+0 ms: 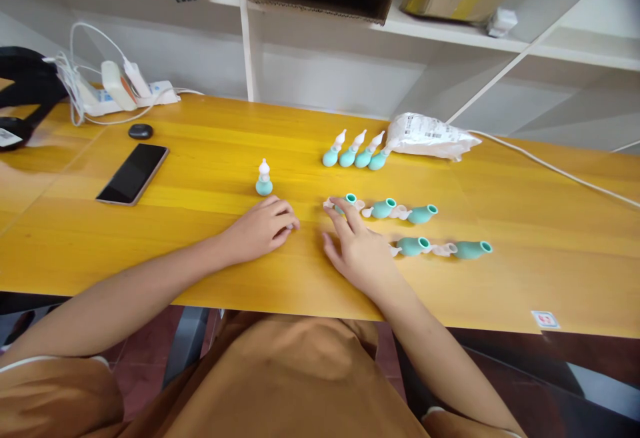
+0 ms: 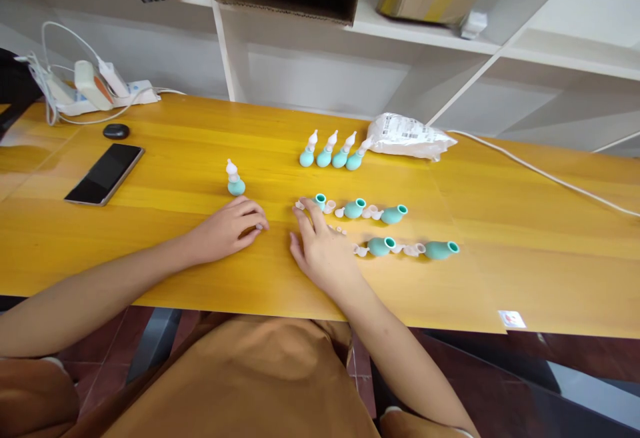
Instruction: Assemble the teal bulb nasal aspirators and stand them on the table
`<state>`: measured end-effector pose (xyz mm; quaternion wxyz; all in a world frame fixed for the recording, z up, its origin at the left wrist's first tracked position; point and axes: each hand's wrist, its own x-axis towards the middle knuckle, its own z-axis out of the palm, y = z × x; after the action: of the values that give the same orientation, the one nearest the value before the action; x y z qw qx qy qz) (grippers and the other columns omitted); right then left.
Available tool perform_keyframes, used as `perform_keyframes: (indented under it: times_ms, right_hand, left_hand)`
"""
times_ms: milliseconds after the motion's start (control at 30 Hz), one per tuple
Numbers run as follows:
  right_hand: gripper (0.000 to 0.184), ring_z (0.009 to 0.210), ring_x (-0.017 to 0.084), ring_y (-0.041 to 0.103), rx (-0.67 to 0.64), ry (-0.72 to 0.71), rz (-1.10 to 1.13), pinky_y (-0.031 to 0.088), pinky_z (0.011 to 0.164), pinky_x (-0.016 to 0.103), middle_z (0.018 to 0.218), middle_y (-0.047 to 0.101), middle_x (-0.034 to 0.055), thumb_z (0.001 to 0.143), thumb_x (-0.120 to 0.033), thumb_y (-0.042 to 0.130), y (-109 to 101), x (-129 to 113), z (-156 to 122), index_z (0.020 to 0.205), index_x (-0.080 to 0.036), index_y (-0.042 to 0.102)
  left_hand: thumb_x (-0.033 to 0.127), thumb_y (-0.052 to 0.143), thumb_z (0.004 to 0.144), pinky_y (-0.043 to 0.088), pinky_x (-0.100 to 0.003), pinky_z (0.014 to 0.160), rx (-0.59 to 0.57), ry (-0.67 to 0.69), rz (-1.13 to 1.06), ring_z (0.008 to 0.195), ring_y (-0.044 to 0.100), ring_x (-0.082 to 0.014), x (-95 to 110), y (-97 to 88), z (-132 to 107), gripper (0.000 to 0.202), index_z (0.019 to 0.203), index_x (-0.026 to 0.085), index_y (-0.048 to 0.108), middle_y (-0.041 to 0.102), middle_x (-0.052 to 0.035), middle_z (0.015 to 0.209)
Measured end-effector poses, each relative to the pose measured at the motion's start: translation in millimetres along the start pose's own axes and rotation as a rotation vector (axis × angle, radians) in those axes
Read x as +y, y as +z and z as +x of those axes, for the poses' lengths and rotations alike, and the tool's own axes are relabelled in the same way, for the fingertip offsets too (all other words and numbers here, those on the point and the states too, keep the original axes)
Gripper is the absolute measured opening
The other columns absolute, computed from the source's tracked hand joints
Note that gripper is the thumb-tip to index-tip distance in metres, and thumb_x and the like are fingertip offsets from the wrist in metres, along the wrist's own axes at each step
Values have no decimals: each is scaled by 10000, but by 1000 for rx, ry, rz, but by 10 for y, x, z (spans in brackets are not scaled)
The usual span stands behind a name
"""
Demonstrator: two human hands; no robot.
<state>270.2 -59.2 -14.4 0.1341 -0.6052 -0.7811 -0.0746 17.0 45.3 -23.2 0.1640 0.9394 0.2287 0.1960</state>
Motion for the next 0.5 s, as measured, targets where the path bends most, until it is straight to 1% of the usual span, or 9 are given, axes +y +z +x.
perform_keyframes:
  times_ms: [100,233,367,500]
  right_hand:
    - [551,1059,333,805,-4,4,-15,634,602,380,1717,523,244,1117,-332,517,6,-4,-1,1624,-118,529]
    - [551,997,313,813,-8,-9,-26,641,625,388,1706,544,234,1120,-329,507,13,-8,-7,1619,-97,533]
    - [552,1058,333,812,4,1,-22,639,614,384,1713,538,235,1121,-337,495,16,-6,-6,1622,-107,529]
    - [577,1047,343,813,-8,10,-17,660,655,411,1727,519,244,1115,-334,491,18,6,0,1647,-113,502]
  left_hand:
    - [135,578,1062,527,-435,1051,-2,-3,2,1121,626,-266,10,-4,4,210,1144,198,761,724,-98,1182]
    - [131,590,1052,525,-434,1056,-4,-9,-13,1129,628,-269,17,0,5,199,1143,197,755,721,-98,1182]
    - [133,590,1054,523,-433,1057,-6,-12,-10,1127,625,-267,13,5,-1,191,1144,193,747,720,-95,1180]
    - [126,594,1046,521,-435,1062,-6,-9,-3,1124,625,-266,17,6,-1,187,1140,192,741,721,-94,1183]
